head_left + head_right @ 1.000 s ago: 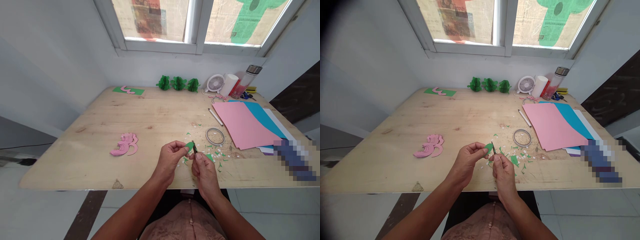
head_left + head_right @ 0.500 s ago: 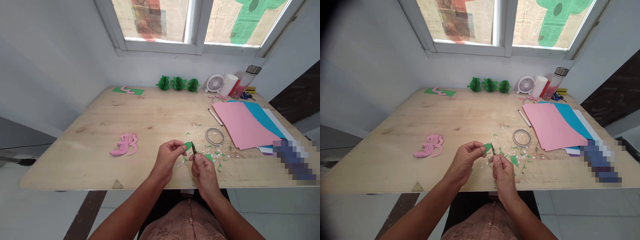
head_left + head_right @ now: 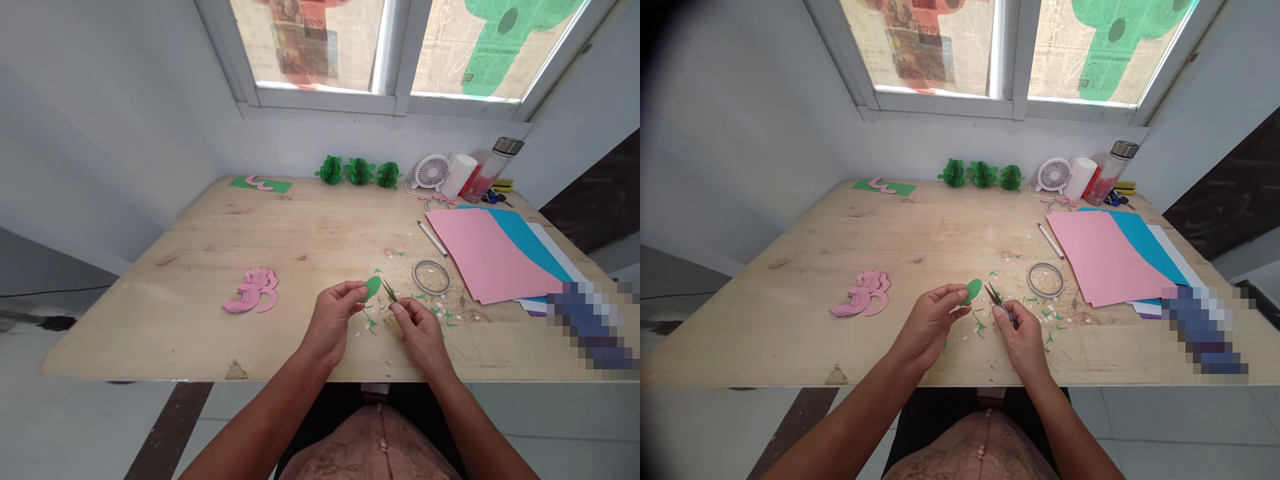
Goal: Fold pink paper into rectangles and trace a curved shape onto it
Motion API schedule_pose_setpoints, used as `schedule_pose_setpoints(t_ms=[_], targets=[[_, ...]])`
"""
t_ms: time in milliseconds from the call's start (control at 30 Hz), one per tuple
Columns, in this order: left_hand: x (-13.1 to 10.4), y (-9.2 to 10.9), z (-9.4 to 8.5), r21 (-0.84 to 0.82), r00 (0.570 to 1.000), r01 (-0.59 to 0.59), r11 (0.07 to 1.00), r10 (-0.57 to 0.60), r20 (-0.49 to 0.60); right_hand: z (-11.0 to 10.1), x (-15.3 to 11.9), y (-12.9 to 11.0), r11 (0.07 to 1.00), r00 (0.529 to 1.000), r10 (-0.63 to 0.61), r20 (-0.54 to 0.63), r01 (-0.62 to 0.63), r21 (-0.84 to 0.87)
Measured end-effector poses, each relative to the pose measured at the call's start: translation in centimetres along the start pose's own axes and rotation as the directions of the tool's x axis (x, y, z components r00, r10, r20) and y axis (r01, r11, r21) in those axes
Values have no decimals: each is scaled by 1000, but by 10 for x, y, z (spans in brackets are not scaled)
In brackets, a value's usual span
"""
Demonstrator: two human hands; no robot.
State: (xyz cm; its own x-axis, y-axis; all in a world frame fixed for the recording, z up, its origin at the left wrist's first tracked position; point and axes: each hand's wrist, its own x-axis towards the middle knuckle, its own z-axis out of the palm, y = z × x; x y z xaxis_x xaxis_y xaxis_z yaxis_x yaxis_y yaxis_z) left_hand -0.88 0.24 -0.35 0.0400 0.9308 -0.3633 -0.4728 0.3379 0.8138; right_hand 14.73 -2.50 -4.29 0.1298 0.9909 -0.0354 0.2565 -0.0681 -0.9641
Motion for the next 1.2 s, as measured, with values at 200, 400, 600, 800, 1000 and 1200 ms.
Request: schedule_pose_setpoints(t_ms=[200, 400, 600, 800, 1000, 1200], targets=[[1, 0, -1, -94, 1000, 22, 995, -22, -4, -1, 4, 17, 781, 957, -263, 123, 286, -555], [1, 0, 0, -97, 999, -39, 995, 36, -34, 6, 3, 25, 433, 862, -422, 280, 463, -773], [1, 3, 0, -12, 990, -141, 990, 141, 19, 4, 6, 27, 430, 847, -442, 295, 489, -759], [0, 3, -2, -15, 988, -70, 997, 72, 134, -8, 9, 6, 635, 809, -565, 162, 552, -539], [0, -1, -3, -11, 947, 82, 997, -74, 311, -15, 9, -14, 586, 671, -709, 215, 731, -350], [5, 3, -2, 108, 954, -2, 994, -31, 298, -14, 13, -13, 684, 753, -634, 177, 653, -325]])
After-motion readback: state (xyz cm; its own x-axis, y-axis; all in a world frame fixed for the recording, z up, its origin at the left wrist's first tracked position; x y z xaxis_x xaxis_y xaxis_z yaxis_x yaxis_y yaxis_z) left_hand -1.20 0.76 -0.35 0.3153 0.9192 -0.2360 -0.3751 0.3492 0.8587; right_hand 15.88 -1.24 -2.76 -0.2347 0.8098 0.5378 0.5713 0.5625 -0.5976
